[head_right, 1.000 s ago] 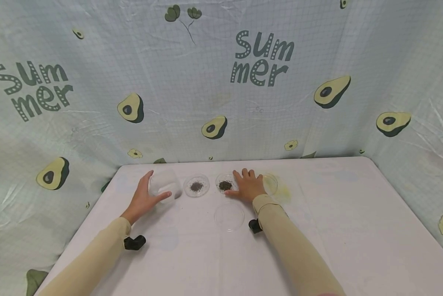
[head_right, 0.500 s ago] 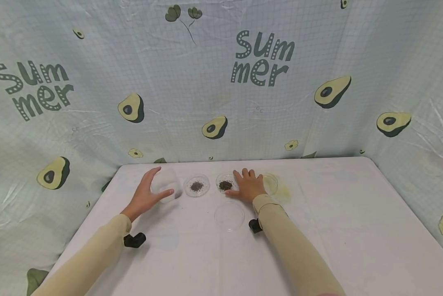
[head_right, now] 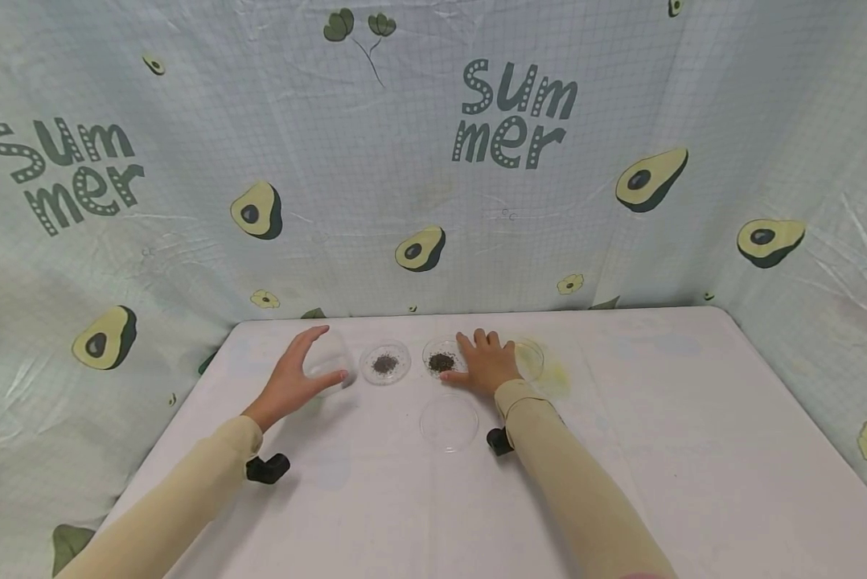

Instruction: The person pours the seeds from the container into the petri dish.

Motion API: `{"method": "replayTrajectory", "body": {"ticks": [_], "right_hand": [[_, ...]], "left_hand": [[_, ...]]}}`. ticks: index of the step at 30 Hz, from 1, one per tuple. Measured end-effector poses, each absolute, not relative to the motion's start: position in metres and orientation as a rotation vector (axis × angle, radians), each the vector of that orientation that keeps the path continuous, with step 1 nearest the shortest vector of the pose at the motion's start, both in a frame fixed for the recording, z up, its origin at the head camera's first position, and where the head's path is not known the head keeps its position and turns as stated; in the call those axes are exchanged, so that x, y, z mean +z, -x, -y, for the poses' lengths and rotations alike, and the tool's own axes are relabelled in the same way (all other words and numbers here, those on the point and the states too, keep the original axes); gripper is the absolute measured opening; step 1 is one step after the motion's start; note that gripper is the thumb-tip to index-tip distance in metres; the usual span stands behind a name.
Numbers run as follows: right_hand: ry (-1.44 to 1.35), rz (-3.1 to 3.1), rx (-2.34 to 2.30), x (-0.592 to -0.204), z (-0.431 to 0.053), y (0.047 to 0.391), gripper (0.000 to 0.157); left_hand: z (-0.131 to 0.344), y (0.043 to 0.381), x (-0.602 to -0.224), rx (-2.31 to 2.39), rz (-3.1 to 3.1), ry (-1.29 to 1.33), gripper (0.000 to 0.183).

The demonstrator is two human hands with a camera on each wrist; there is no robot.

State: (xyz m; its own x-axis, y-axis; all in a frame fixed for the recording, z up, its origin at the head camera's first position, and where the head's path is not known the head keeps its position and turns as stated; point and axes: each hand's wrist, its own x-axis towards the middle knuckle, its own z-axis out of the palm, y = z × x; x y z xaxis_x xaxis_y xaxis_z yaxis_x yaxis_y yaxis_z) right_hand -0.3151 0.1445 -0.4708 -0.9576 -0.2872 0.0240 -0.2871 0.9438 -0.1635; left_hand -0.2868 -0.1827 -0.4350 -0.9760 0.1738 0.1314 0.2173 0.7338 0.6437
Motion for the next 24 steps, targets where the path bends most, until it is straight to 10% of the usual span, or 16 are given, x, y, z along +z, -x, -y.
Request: {"method": "replayTrajectory", "body": {"ticks": [24], "right_hand": [[0.439, -2.989, -0.315, -0.473, -0.155, 0.33, 0.084]], "left_hand": [[0.157, 0.283, -0.434, -1.098, 2.853, 0.47, 0.081]]}}
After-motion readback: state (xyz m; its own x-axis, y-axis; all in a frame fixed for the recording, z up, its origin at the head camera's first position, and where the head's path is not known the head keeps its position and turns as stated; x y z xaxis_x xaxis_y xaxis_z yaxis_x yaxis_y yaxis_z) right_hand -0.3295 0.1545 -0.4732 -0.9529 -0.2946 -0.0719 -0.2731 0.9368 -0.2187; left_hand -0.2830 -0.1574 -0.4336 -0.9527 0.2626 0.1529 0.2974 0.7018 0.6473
